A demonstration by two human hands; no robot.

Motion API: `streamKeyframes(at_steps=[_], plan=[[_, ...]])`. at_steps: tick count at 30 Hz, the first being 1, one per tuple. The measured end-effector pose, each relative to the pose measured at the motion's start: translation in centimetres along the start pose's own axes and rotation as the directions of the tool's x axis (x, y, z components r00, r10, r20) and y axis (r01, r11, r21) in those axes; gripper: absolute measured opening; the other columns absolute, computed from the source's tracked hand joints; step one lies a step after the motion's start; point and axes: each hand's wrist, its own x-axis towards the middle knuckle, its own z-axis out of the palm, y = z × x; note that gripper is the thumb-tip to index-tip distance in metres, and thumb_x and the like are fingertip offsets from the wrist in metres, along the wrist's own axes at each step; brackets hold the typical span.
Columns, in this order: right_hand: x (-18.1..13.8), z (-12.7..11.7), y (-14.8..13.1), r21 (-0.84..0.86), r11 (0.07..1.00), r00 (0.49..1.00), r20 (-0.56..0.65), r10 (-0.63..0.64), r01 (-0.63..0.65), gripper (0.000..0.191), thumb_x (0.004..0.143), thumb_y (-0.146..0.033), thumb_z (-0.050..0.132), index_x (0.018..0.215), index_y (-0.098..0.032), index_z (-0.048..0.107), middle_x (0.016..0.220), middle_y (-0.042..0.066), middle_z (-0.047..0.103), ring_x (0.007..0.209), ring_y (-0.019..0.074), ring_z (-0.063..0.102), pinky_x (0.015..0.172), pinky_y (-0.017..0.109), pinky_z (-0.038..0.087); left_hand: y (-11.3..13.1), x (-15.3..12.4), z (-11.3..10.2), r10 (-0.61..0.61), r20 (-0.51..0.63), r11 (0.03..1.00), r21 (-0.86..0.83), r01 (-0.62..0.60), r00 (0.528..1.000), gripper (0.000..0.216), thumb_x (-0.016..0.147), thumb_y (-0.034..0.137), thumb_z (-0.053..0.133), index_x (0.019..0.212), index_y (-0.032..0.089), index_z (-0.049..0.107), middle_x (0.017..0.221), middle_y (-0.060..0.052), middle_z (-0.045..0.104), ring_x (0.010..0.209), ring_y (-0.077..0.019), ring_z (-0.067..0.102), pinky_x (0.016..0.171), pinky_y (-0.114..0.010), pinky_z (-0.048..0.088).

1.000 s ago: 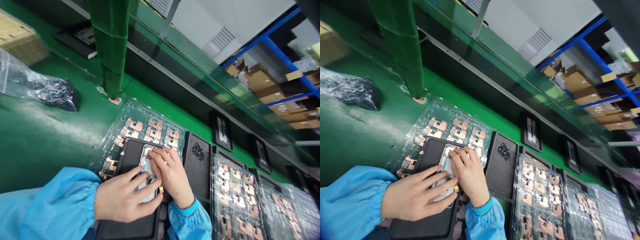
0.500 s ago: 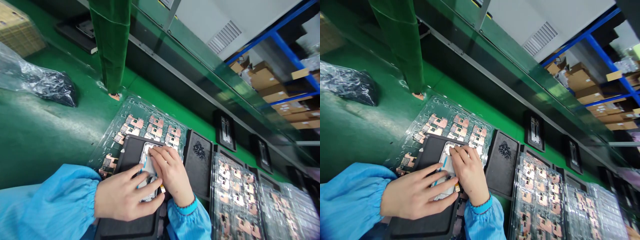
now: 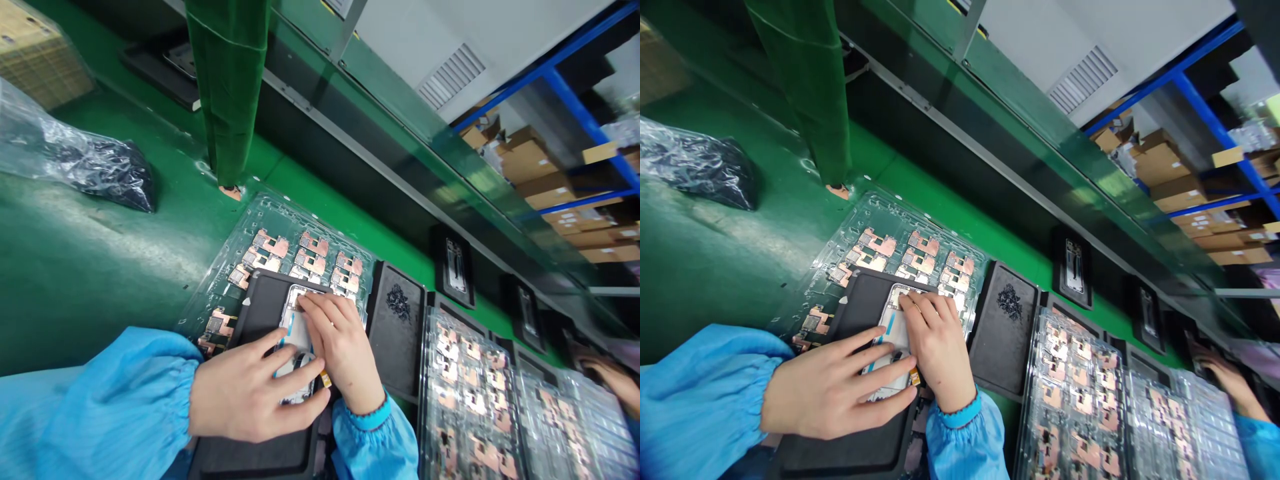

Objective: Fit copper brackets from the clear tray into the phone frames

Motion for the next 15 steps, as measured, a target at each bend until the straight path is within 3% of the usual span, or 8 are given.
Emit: streamKeyframes(at_steps=[10,13,15], plan=[[-0.5,-0.2,-0.3,-0.099,0.995,0.998,0.068,-0.01,0.016,0.041,0.101,-0.012,0.055,0.141,-0.016,0.058,0.137,0.013,0.067,0.119,0.031,0.06,0.097,0.051,0.049,-0.3,-0.2,-0.1,-0.028,-0.004,0.999,0.03,0.028,1.0,0.036,0.098,0.017,0.057,0.133,0.022,0.062,0.125,-0.01,0.07,0.104,-0.0242,0.069,0.1,-0.047,0.053],[-1.4,-0.3,0.6,0.052,0.999,1.0,-0.001,-0.014,0.014,0.05,0.099,-0.002,0.041,0.142,-0.019,0.057,0.144,0.011,0.063,0.129,0.0256,0.059,0.104,0.047,0.05,-0.6,-0.2,-0.2,-0.091,0.061,0.994,0.069,0.087,0.994,0.038,0.098,0.02,0.059,0.136,0.019,0.061,0.135,-0.014,0.065,0.12,-0.0291,0.063,0.107,-0.05,0.048],[-2.1,-0.6,1.4,0.193,0.981,0.995,-0.093,0.025,-0.007,0.058,0.097,0.002,0.034,0.147,-0.02,0.054,0.146,0.009,0.062,0.133,0.0209,0.058,0.108,0.043,0.05,-0.8,0.1,-0.4,-0.185,0.126,0.98,0.093,0.174,0.975,0.04,0.098,0.032,0.062,0.135,0.018,0.061,0.143,-0.015,0.059,0.131,-0.0351,0.055,0.11,-0.056,0.044]])
